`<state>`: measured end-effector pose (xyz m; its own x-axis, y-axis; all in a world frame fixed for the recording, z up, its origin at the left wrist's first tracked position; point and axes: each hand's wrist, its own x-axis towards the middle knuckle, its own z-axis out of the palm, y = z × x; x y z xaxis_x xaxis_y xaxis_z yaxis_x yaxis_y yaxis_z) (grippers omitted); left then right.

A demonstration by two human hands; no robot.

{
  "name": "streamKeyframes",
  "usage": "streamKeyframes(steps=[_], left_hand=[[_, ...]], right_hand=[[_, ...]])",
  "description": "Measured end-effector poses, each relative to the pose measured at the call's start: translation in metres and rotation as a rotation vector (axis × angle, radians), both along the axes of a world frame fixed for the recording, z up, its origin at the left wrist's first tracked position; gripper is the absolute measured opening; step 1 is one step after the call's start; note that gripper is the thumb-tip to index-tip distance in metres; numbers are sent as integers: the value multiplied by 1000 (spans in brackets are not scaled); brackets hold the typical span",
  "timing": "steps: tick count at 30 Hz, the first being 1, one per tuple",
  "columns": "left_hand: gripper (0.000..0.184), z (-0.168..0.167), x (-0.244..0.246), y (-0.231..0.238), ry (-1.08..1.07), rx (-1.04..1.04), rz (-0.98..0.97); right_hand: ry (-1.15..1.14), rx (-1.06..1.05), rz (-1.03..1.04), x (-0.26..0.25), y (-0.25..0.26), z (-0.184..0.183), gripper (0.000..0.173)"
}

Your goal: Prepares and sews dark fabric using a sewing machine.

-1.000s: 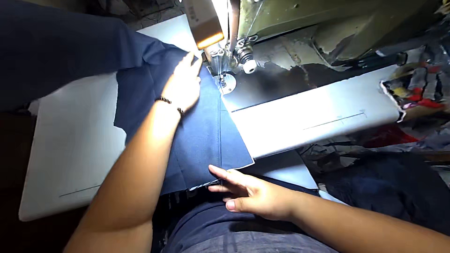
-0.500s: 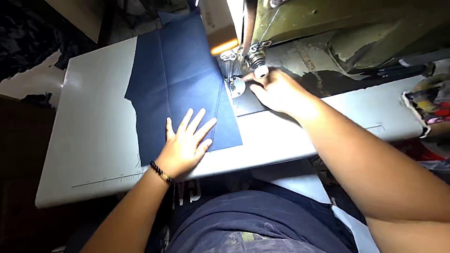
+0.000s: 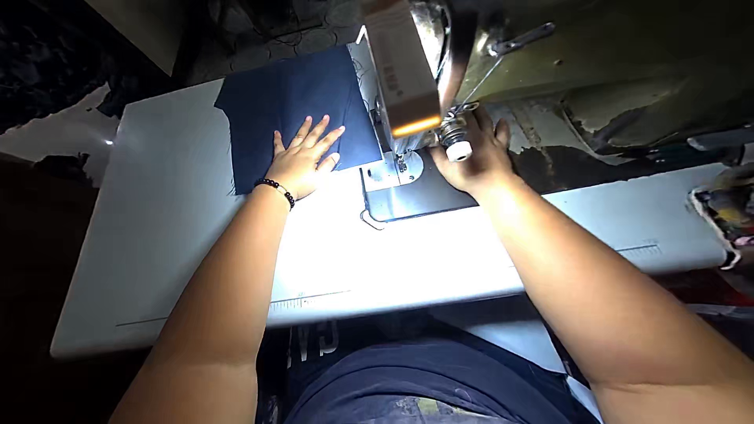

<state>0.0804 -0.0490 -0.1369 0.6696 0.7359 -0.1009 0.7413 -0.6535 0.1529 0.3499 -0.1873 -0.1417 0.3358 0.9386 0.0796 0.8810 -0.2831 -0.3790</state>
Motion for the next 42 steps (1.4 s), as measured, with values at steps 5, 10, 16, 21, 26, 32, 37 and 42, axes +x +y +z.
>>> streamKeyframes(steps=[5, 10, 16, 21, 26, 32, 37, 42], left_hand=[[55, -5, -28, -84, -33, -7, -6], [52, -21, -57, -190, -306, -29, -44], [30, -35, -68, -224, -575, -12, -140], [22, -33, -68, -208, -572, 36, -198], [15, -34, -66, -206, -636, 95, -197], [13, -32, -54, -211, -655, 135, -253], [13, -31, -55, -211, -663, 89, -241], [11, -32, -52, -214, -683, 129, -249]], right_hand=[[44, 89, -4, 4, -2, -4, 54], [284, 255, 140, -16, -58, 5, 39], [183, 509, 692, -97, -151, -45, 22], [78, 493, 695, -101, -145, -47, 26], [69, 539, 693, -101, -144, -53, 28], [36, 552, 691, -100, -147, -54, 26], [27, 555, 689, -100, -146, -55, 26], [54, 653, 742, -98, -147, -58, 22]])
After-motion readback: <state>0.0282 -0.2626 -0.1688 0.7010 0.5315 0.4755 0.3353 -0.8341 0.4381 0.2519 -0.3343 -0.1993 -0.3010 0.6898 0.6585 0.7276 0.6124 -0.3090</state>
